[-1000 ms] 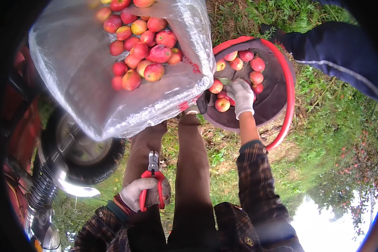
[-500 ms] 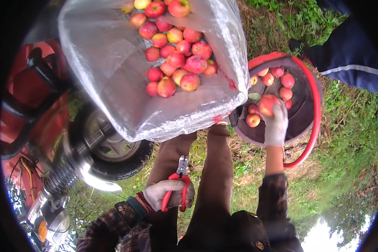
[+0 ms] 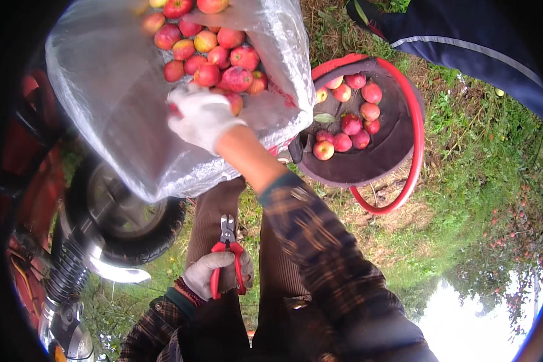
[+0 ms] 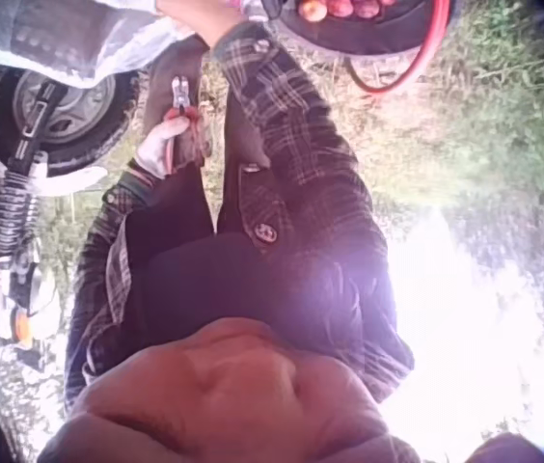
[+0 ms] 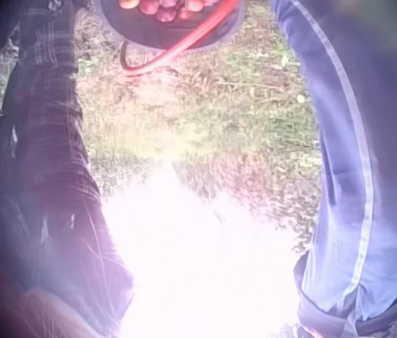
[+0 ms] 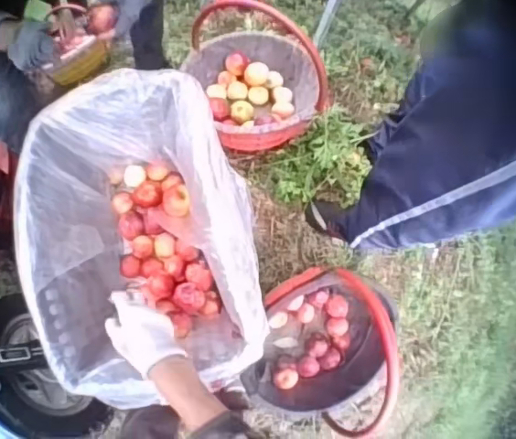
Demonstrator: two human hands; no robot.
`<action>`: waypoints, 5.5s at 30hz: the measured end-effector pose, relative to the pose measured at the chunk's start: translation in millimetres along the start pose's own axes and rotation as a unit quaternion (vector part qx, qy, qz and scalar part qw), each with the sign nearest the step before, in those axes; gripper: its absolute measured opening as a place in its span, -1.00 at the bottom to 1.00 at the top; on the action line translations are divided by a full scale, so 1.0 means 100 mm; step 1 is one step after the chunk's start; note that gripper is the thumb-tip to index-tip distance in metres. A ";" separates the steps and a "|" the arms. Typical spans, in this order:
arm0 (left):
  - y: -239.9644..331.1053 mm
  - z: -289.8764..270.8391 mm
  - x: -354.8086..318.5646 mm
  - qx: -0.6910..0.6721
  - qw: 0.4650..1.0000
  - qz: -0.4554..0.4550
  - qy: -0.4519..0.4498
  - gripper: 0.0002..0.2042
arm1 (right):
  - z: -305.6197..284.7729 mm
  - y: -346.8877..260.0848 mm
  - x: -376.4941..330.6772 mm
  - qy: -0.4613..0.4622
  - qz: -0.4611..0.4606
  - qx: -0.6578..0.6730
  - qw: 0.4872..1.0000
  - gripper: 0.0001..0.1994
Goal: The person transfers red apples from a basket into a plastic-lined container, using pruning shears to trim stems or remove blemishes from individual apples before placing them inside. Other people are visible nearby, also handling apples.
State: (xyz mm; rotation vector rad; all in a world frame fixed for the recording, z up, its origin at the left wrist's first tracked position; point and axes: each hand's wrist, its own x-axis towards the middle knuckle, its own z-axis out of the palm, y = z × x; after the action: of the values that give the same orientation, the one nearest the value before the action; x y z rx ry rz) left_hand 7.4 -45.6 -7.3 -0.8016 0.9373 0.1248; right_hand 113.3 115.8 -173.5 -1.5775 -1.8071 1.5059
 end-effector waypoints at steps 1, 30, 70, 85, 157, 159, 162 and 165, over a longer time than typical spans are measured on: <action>-0.03 -0.12 0.01 -0.020 1.000 -0.005 0.003 -0.69 | -0.08 0.00 -0.18 0.132 -0.056 0.067 0.987 -0.68; 0.16 0.22 -0.12 0.023 0.999 -0.015 0.040 -0.72 | -0.84 2.06 -1.98 0.144 0.345 0.559 0.740 -0.45; -1.45 1.64 -2.63 0.427 0.705 0.565 -0.027 -0.65 | -1.71 -3.59 -3.07 0.092 -0.051 0.016 0.994 -0.25; -1.87 1.83 -3.15 0.492 0.653 0.541 -0.196 -0.73 | -2.22 -4.23 -3.54 0.093 -0.165 0.081 0.979 -0.27; -0.88 1.96 -0.94 0.663 0.506 0.536 -0.131 -0.64 | -2.92 -3.02 -3.98 0.136 -0.099 0.161 0.972 -0.48; -0.79 1.92 -0.91 0.679 0.443 0.574 -0.119 -0.64 | -2.94 -3.12 -3.95 0.140 -0.096 0.136 0.976 -0.48; -1.03 1.91 -1.37 0.685 0.500 0.521 -0.097 -0.62 | -2.94 -3.21 -3.92 0.130 -0.091 0.110 0.981 -0.46; -1.54 2.00 -2.09 0.679 0.556 0.474 -0.073 -0.60 | -2.90 -3.23 -3.93 0.118 -0.101 0.098 0.983 -0.45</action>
State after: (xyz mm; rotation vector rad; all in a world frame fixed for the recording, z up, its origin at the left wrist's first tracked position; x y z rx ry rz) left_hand 80.0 27.1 304.1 1.2335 0.8933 0.3274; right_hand 301.9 -26.5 361.8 -1.3689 -1.5815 1.2999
